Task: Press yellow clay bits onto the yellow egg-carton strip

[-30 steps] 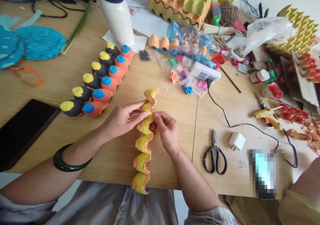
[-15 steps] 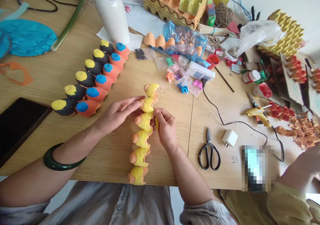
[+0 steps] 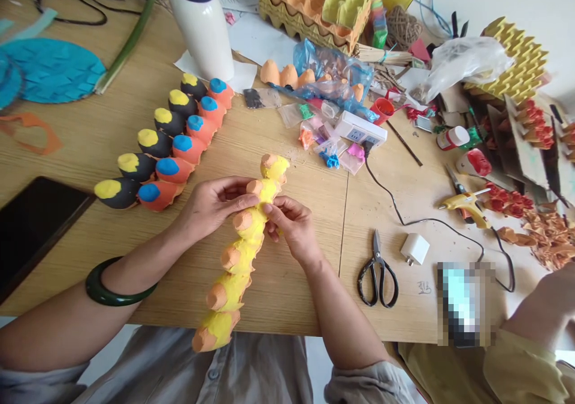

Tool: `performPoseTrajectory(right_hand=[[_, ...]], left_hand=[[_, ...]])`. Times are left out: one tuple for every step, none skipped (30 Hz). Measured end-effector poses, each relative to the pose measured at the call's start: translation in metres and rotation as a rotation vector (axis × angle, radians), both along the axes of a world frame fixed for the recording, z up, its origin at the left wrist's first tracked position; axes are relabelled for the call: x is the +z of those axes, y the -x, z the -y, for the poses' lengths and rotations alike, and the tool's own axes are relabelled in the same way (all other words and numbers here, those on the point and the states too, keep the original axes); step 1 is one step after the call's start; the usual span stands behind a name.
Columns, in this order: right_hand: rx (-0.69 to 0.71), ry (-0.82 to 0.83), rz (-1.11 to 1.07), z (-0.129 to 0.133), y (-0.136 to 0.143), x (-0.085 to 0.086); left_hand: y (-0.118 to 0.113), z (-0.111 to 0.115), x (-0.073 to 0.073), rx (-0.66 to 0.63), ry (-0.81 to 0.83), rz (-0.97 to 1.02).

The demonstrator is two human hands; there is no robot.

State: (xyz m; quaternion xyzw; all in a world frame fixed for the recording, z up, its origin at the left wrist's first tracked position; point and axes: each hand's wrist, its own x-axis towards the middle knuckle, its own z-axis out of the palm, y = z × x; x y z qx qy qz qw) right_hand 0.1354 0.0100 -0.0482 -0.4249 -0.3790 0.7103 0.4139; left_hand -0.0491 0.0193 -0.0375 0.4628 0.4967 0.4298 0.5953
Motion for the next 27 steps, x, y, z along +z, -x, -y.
performPoseTrajectory(right_hand=[[0.015,-0.002,0.005,-0.001,-0.001,0.000],[0.021,-0.007,0.015,-0.002,-0.002,0.000],[0.019,-0.015,0.030,-0.003,-0.003,0.000],[0.008,-0.027,0.048,-0.004,-0.004,0.000],[-0.006,-0.039,0.065,-0.005,-0.005,0.000],[-0.019,-0.051,0.079,-0.005,-0.006,0.001],[-0.025,-0.061,0.087,-0.006,-0.007,0.001],[-0.026,-0.072,0.089,-0.006,-0.007,0.002],[-0.023,-0.083,0.087,-0.006,-0.007,0.002],[-0.019,-0.093,0.085,-0.005,-0.006,0.002],[-0.014,-0.098,0.084,-0.005,-0.006,0.003],[-0.009,-0.096,0.085,-0.005,-0.005,0.003],[-0.003,-0.087,0.086,-0.004,-0.004,0.002],[0.005,-0.074,0.086,-0.004,-0.003,0.002],[0.017,-0.059,0.082,-0.004,-0.003,0.002],[0.031,-0.049,0.074,-0.003,-0.002,0.001],[0.044,-0.046,0.062,-0.003,-0.002,0.000],[0.052,-0.052,0.051,-0.003,-0.003,0.000],[0.051,-0.064,0.045,-0.003,-0.003,-0.001],[0.039,-0.078,0.045,-0.003,-0.003,-0.001],[0.020,-0.093,0.052,-0.003,-0.003,-0.001],[-0.003,-0.107,0.062,-0.003,-0.004,-0.002],[-0.022,-0.115,0.073,-0.004,-0.004,-0.001],[-0.033,-0.117,0.083,-0.004,-0.003,-0.001],[-0.033,-0.114,0.091,-0.004,-0.003,-0.001],[-0.028,-0.108,0.095,-0.004,-0.003,-0.001],[-0.023,-0.099,0.098,-0.005,-0.002,-0.001]], left_hand=[[0.001,0.000,0.001,-0.011,0.003,-0.016],[0.002,-0.001,0.002,-0.032,0.017,-0.018],[0.003,-0.001,0.004,-0.060,0.040,-0.005],[0.004,-0.002,0.006,-0.090,0.066,0.019],[0.005,-0.003,0.008,-0.118,0.092,0.046],[0.005,-0.003,0.009,-0.140,0.111,0.072],[0.006,-0.004,0.010,-0.155,0.120,0.095],[0.007,-0.005,0.010,-0.169,0.121,0.113],[0.008,-0.005,0.009,-0.184,0.119,0.126],[0.008,-0.006,0.007,-0.201,0.119,0.137],[0.009,-0.006,0.006,-0.218,0.123,0.144],[0.009,-0.007,0.004,-0.231,0.126,0.145],[0.010,-0.008,0.002,-0.237,0.128,0.142],[0.011,-0.008,0.001,-0.236,0.129,0.137],[0.011,-0.009,0.000,-0.229,0.127,0.131],[0.011,-0.009,-0.001,-0.220,0.122,0.124],[0.011,-0.009,-0.001,-0.210,0.117,0.114],[0.011,-0.010,-0.001,-0.199,0.113,0.102],[0.011,-0.010,-0.001,-0.193,0.110,0.090],[0.011,-0.009,-0.001,-0.193,0.108,0.081],[0.011,-0.009,-0.002,-0.199,0.106,0.076],[0.011,-0.009,-0.002,-0.212,0.104,0.073],[0.011,-0.008,-0.003,-0.228,0.102,0.072],[0.011,-0.008,-0.003,-0.250,0.102,0.068],[0.012,-0.008,-0.004,-0.272,0.108,0.057],[0.012,-0.008,-0.005,-0.294,0.120,0.041],[0.013,-0.009,-0.006,-0.314,0.136,0.025]])
